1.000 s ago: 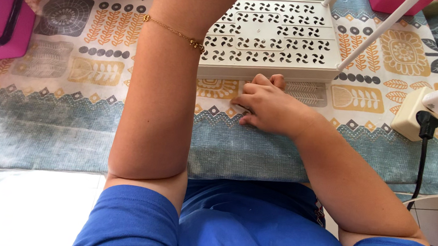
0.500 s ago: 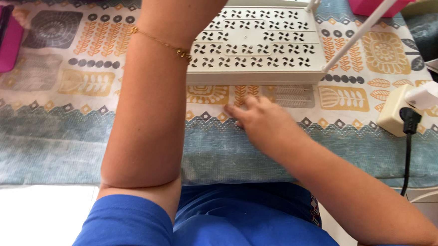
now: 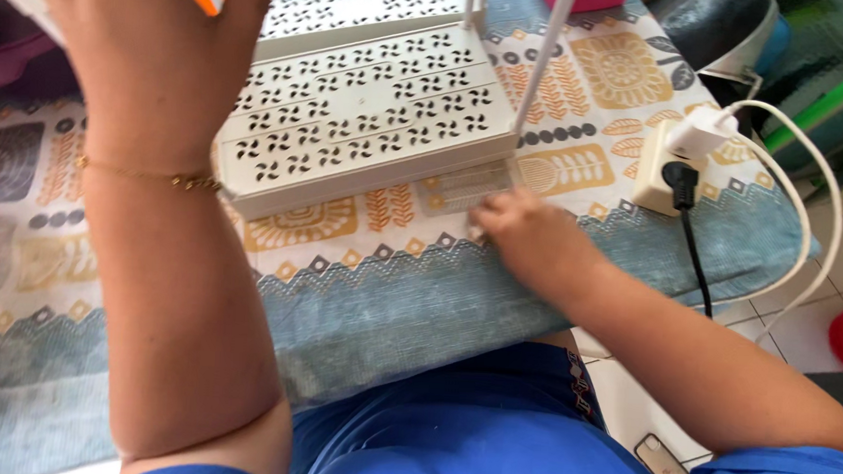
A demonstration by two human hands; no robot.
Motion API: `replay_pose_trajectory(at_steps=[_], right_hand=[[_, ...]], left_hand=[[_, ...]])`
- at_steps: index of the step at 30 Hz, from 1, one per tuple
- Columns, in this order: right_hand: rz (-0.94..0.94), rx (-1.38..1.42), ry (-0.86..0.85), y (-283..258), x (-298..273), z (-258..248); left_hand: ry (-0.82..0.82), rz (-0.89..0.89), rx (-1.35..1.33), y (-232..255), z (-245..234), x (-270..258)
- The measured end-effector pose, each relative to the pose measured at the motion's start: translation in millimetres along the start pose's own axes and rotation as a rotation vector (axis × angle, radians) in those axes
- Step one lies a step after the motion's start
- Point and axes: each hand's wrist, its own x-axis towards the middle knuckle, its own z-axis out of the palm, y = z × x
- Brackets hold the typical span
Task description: The person disassembles a white plastic three-tiered storage rack by removing the vertical support poles and trays, then reassembles it by inserting the poles back into the tray slots and securing the trays in place.
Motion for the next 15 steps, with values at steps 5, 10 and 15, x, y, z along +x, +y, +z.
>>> replay_pose_trajectory(at_steps=[5, 10, 15], right_hand=[[0.196, -0.082, 0.015, 60, 4, -4], [0.281, -0.092, 0.063, 103, 13, 1], [0.397, -0.137, 0.030, 123, 18, 10]], left_hand=[[-0.064, 0.014, 0.094, -8, -4, -6], [-0.167, -0.048, 0.117, -14, -4, -10], [-0.144, -0.007, 0.103, -8, -4, -7]])
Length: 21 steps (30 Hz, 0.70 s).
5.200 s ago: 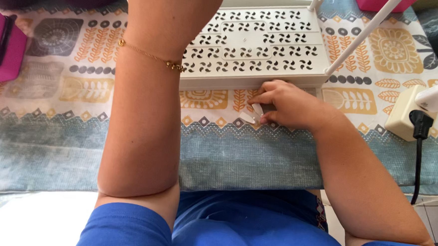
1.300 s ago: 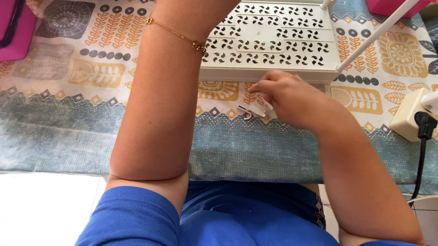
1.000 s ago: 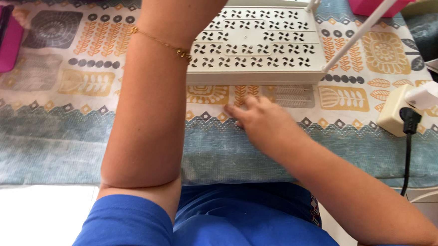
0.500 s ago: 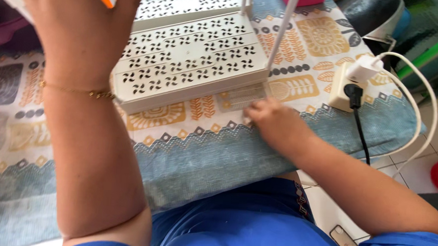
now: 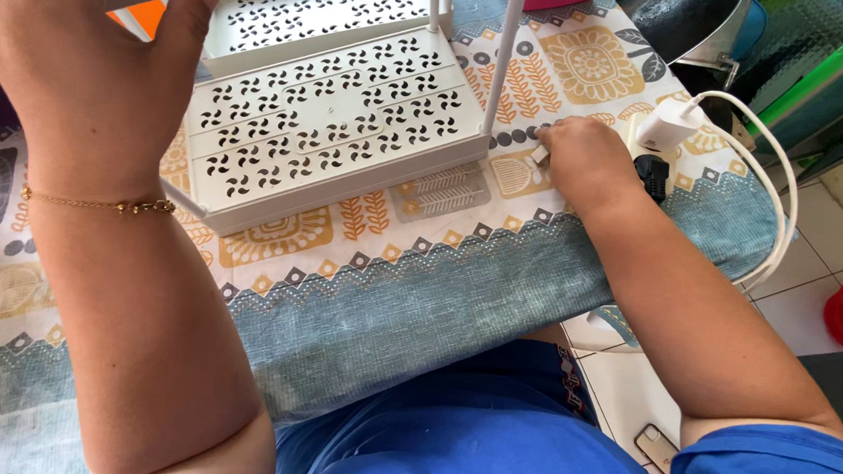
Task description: The person disassembles a white plastic three-tiered storage rack by removing the vertical support poles and trays, then reassembles it by inserting the poles back into the tray slots and securing the trays in place.
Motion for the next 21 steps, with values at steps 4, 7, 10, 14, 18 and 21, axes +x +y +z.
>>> replay_pose_trajectory(at_steps=[4, 7, 10, 14, 18, 21], right_hand=[[-0.021, 0.021, 0.101, -5, -5, -3], [-0.093, 0.089, 0.221, -18, -11, -21], [-0.016, 0.338, 0.171, -24, -11, -52], [0.001, 0.739, 0.363, -38, 18, -82], [-0.275, 1.213, 0.635, -65, 61, -84], [-0.287, 1.350, 0.659, -90, 65, -70]], left_hand=[[0.035, 0.034, -0.033, 5, -9, 8], [0.051, 0.023, -0.034, 13, -17, 14], [0.044, -0.041, -0.072, 23, -21, 21], [0.083, -0.073, -0.023, 31, -24, 32], [0.052, -0.130, -0.066, 28, -39, 35], [0.047, -0.154, -0.085, 21, -52, 33]])
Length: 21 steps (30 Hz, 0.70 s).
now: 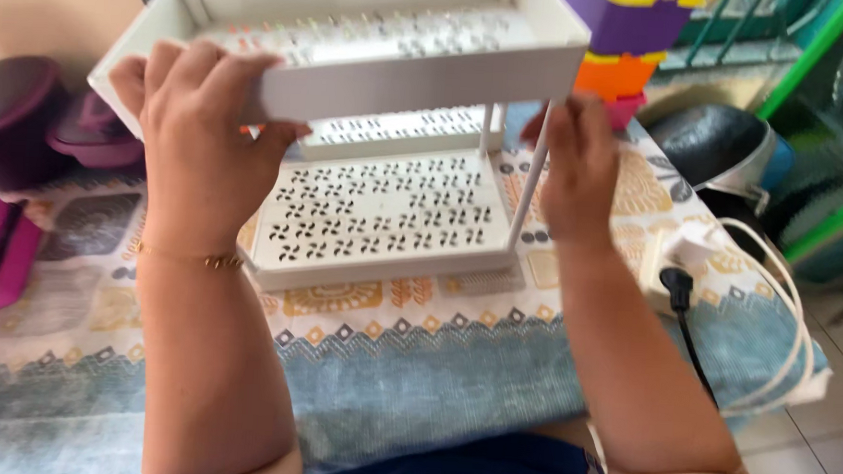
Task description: The person disassembles a white plastic three-tiered storage rack by removing the vertical support poles and trays, then reassembles it by inserting the poles back into the tray slots and securing the trays in place.
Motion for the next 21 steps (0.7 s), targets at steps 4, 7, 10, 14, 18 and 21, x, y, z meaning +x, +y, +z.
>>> replay_pose_trajectory(at_steps=[4, 7, 10, 14, 18, 21], right_hand=[[0.051, 0.304, -0.021, 1, -28, 24], [0.130, 0.376, -0.052, -1, -35, 27], [0.156, 0.366, -0.065, -6, -43, 22], [0.114, 0.344, -0.051, -21, -48, 21], [0.047, 0.309, -0.030, -46, -43, 23], [-0.016, 0.115, 0.000, -77, -30, 20]], left_hand=[[-0.004, -0.040, 0.002, -4, -8, 2], [-0.083, -0.042, 0.057, 5, -7, 4], [-0.097, 0.017, 0.045, 32, 8, 7], [-0.045, 0.093, 0.017, 71, 18, 13], [-0.014, 0.095, -0.074, 89, 10, 24], [0.050, 0.097, -0.075, 91, 4, 36]])
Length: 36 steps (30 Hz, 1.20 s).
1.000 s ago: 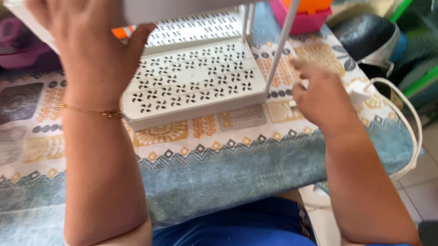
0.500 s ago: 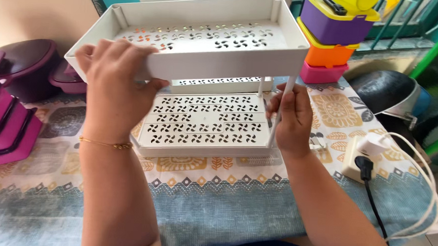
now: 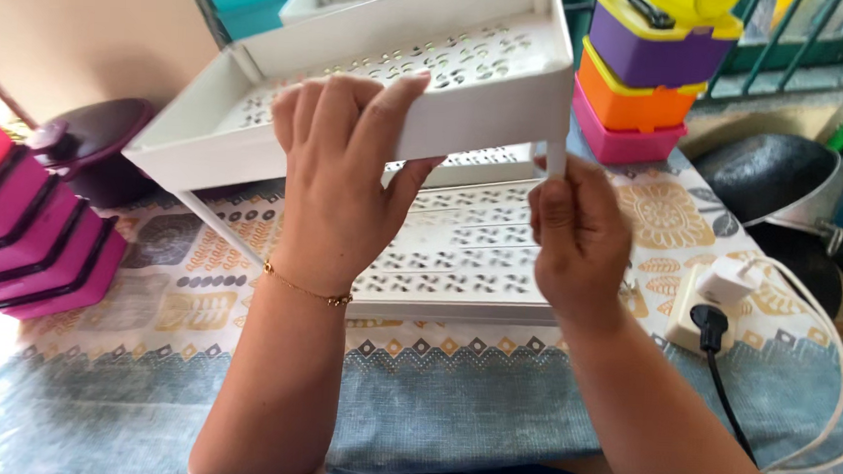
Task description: The person disassembles a white plastic three-tiered storage rack by removing the vertical support poles and trays, then reassembles it by inserting the poles back into the tray slots and securing the trays in place.
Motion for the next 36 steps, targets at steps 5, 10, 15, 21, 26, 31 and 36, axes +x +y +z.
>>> replay_pose_trajectory(at_steps=[5, 10, 15, 21, 26, 31, 36], right_hand=[[-0.331, -0.385, -0.054, -68, 37, -12], [-0.631, -0.632, -0.129, -112, 61, -7], [-0.808, -0.814, -0.157, -123, 70, 8], [-0.797, -0.833, -0.093, -117, 63, 31], [-0.769, -0.853, -0.091, -119, 52, 45], [-0.742, -0.881, -0.132, -120, 52, 59], [-0.719, -0.865, -0.160, -113, 54, 66]], left_hand=[[0.183, -0.097, -0.040, 4, -11, 5], [0.348, -0.288, -0.139, 13, 2, -10], [0.431, -0.430, -0.259, 13, 25, -32], [0.410, -0.532, -0.406, 10, 23, -45], [0.358, -0.371, -0.520, 11, -6, -41], [0.400, -0.446, -0.620, 6, -29, -26], [0.413, -0.445, -0.577, 4, -34, -26]])
